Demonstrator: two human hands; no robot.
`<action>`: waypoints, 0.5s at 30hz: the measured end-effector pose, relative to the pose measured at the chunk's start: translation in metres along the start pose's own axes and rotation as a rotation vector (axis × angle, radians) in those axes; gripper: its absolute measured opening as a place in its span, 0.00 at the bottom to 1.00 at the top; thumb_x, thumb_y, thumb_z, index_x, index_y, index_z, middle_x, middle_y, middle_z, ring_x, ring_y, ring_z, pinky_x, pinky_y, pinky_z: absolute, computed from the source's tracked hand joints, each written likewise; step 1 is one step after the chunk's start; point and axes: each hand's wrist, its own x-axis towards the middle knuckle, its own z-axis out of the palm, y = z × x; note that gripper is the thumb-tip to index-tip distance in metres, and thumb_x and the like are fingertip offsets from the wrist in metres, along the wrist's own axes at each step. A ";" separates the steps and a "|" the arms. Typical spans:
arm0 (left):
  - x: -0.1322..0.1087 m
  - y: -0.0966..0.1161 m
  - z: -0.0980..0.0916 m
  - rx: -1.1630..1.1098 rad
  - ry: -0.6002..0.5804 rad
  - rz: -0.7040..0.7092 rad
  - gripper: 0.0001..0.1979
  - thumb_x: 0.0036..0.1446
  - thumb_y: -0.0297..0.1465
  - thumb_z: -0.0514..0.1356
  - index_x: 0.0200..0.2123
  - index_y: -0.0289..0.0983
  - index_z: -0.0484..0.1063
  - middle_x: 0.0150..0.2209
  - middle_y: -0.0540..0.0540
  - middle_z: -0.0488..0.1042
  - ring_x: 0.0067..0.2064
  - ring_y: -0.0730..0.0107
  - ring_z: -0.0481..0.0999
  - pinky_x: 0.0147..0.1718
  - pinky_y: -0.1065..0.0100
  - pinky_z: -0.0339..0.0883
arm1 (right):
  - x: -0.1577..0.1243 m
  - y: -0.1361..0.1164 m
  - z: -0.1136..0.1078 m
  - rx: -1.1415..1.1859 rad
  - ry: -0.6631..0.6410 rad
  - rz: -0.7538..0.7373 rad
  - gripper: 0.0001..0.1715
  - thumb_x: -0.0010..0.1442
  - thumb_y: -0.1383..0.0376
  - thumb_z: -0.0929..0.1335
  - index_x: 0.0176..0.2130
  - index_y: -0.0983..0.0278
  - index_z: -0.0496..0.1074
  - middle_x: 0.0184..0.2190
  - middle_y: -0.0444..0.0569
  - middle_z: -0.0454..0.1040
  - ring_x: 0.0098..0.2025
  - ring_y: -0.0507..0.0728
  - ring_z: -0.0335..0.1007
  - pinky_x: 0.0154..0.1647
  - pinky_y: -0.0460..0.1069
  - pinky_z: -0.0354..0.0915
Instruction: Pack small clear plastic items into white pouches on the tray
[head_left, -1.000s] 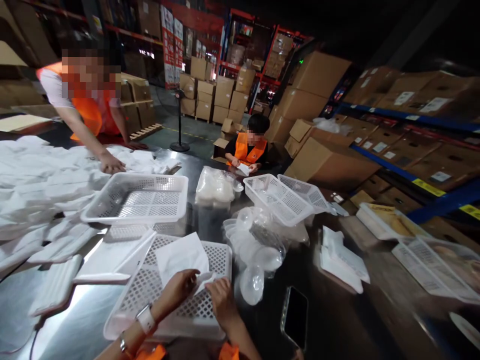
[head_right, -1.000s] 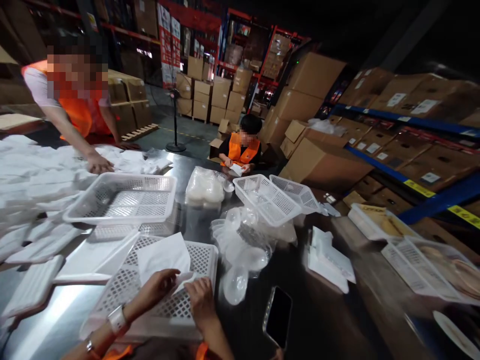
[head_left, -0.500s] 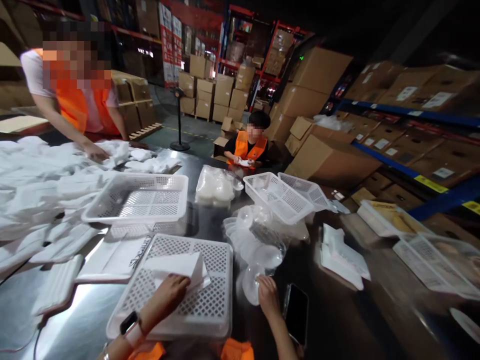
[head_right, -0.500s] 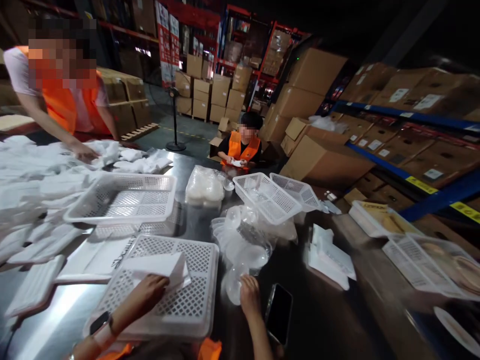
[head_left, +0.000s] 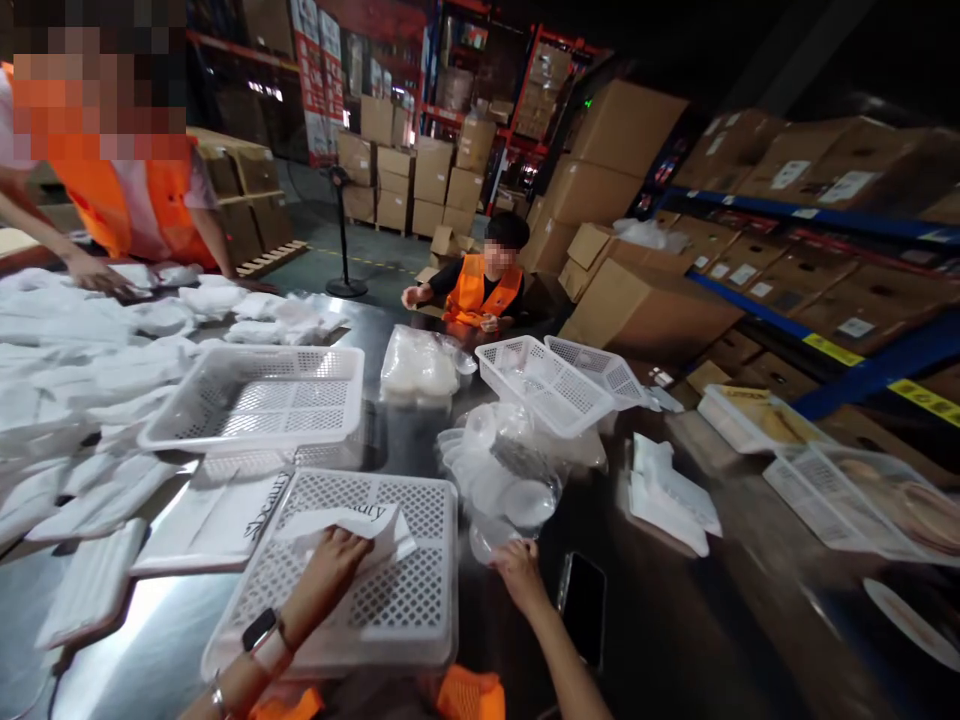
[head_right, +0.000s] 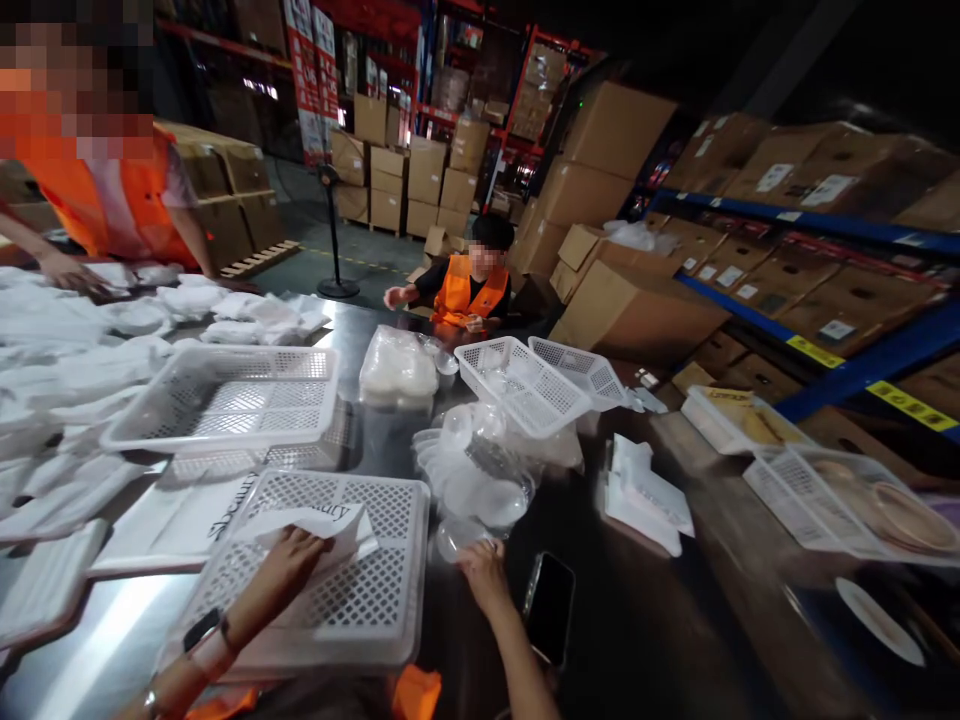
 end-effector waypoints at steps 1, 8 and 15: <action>0.003 -0.001 -0.001 -0.087 0.045 -0.033 0.15 0.55 0.24 0.51 0.37 0.41 0.77 0.38 0.44 0.81 0.43 0.59 0.78 0.46 0.59 0.69 | 0.002 -0.004 -0.002 -0.007 -0.009 0.010 0.15 0.62 0.69 0.64 0.39 0.57 0.81 0.40 0.48 0.81 0.49 0.60 0.73 0.59 0.59 0.59; 0.025 -0.056 -0.061 -0.387 0.645 -0.598 0.14 0.49 0.39 0.53 0.31 0.37 0.73 0.33 0.42 0.79 0.38 0.55 0.78 0.38 0.59 0.73 | 0.007 -0.024 0.004 -0.078 0.014 0.116 0.13 0.62 0.63 0.66 0.41 0.63 0.80 0.45 0.54 0.78 0.53 0.62 0.71 0.55 0.54 0.63; 0.038 -0.044 -0.083 -0.250 0.601 -0.325 0.21 0.47 0.32 0.54 0.45 0.33 0.74 0.54 0.36 0.72 0.55 0.52 0.71 0.54 0.56 0.68 | 0.014 -0.048 0.005 -0.151 0.045 0.252 0.19 0.61 0.56 0.67 0.44 0.66 0.78 0.47 0.60 0.77 0.53 0.67 0.71 0.51 0.57 0.66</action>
